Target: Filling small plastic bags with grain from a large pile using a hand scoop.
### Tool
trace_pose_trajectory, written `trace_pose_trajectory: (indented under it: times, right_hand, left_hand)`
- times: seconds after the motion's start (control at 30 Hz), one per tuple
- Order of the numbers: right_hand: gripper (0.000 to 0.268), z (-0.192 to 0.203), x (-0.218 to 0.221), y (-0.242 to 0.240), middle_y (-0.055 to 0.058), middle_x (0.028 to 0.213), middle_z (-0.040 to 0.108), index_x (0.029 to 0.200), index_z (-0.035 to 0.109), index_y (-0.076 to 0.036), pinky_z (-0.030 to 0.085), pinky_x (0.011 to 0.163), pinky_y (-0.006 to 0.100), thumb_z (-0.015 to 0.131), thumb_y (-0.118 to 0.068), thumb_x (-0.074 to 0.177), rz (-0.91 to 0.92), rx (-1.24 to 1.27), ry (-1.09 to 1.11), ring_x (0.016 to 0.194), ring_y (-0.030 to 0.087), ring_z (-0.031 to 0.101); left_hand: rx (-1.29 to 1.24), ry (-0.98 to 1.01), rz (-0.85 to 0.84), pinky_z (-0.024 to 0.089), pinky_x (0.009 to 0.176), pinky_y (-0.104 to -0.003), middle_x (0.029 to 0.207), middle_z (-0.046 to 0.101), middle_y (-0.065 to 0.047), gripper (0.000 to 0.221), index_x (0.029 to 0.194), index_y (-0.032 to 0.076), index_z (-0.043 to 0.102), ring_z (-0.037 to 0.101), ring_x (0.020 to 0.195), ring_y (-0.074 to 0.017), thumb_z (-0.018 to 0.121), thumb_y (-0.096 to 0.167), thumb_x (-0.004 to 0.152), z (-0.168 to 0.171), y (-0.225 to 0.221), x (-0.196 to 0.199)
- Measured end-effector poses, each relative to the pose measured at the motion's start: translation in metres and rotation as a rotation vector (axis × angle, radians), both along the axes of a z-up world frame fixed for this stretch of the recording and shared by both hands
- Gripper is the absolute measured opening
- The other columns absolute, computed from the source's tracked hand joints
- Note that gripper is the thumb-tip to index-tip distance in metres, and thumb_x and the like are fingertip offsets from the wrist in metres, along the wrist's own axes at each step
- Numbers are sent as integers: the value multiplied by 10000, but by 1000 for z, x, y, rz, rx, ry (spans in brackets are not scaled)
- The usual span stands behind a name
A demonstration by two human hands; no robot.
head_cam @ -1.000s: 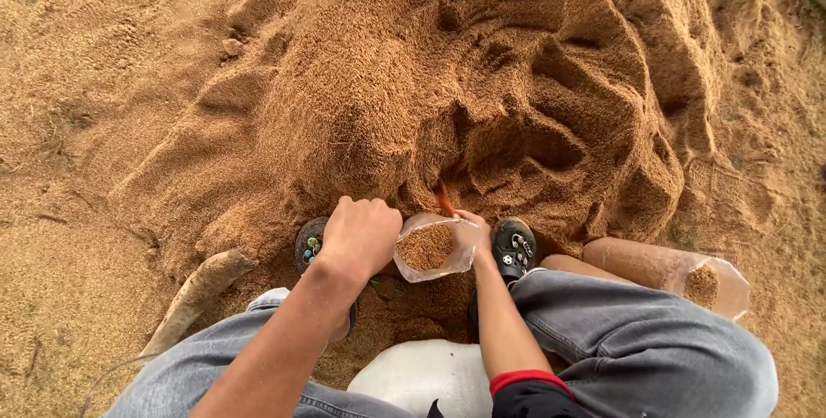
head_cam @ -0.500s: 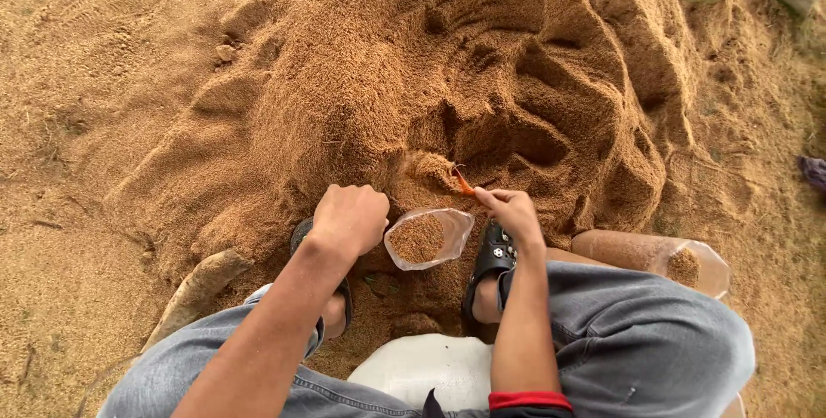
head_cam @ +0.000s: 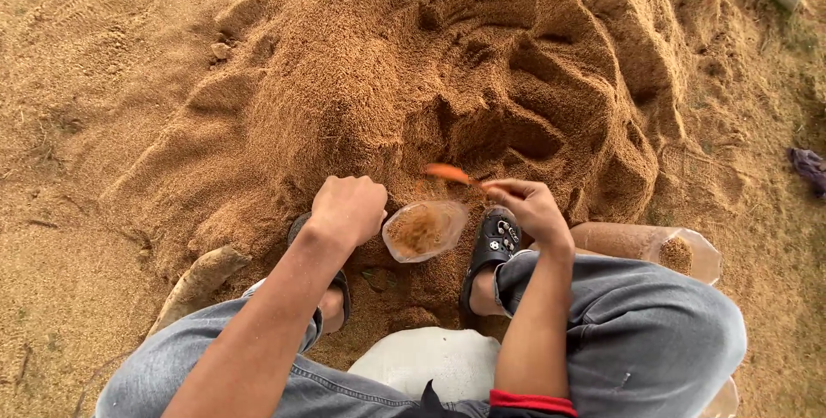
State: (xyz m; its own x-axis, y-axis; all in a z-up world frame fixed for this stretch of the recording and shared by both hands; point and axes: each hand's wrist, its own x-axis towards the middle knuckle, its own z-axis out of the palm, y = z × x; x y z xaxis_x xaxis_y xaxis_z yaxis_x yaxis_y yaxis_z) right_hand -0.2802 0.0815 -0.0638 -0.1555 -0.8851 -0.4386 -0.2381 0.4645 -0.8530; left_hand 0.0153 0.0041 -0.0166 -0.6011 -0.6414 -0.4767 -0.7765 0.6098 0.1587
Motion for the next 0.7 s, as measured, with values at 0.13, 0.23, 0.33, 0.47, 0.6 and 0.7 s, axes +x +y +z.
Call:
trace_pose_trajectory:
  times: [0.13, 0.23, 0.33, 0.47, 0.6, 0.7]
  right_hand:
    - [260, -47, 6, -9, 90, 809, 710, 1210, 727, -67, 444, 642, 213, 674, -221, 1007, -214, -126, 31, 701, 101, 569]
    - [312, -114, 8, -15, 96, 903, 679, 1349, 623, -56, 431, 615, 257, 535, -99, 1053, -365, 141, 129, 690, 122, 506]
    - [283, -184, 19, -8, 82, 871, 684, 1304, 663, -88, 434, 589, 249, 553, -91, 1044, -423, 181, 287, 640, 122, 544]
    - [258, -248, 37, 14, 146, 910, 718, 1267, 693, -82, 456, 647, 320, 564, -102, 1045, -387, 196, 241, 700, 186, 614]
    - [237, -367, 36, 42, 175, 772, 671, 1217, 716, -24, 513, 662, 384, 607, -137, 1040, -168, 86, 177, 629, 239, 590]
    - [276, -330, 41, 28, 103, 795, 715, 1192, 729, -106, 435, 558, 289, 714, -280, 979, -305, 395, 54, 576, 162, 547]
  left_hand:
    - [67, -6, 33, 606, 895, -545, 843, 785, -157, 188, 886, 82, 783, 788, 877, -312, 629, 163, 960, 5, -2, 0]
    - [40, -11, -9, 598, 847, -545, 826, 787, -117, 164, 875, 101, 789, 789, 880, -316, 636, 150, 911, -3, 2, 2]
    - [93, -32, 24, 608, 878, -522, 811, 777, -142, 159, 861, 96, 785, 787, 846, -300, 643, 123, 928, 1, 3, 0]
    - [38, -17, -26, 593, 816, -522, 760, 758, -99, 151, 829, 99, 785, 782, 807, -300, 646, 104, 890, -6, 5, 3]
    - [14, -20, -23, 583, 819, -525, 763, 760, -106, 131, 835, 99, 791, 782, 816, -302, 666, 98, 872, -15, 6, 3]
    - [18, -24, 0, 569, 836, -535, 808, 771, -99, 144, 862, 111, 785, 783, 853, -313, 644, 91, 885, -16, 6, 1]
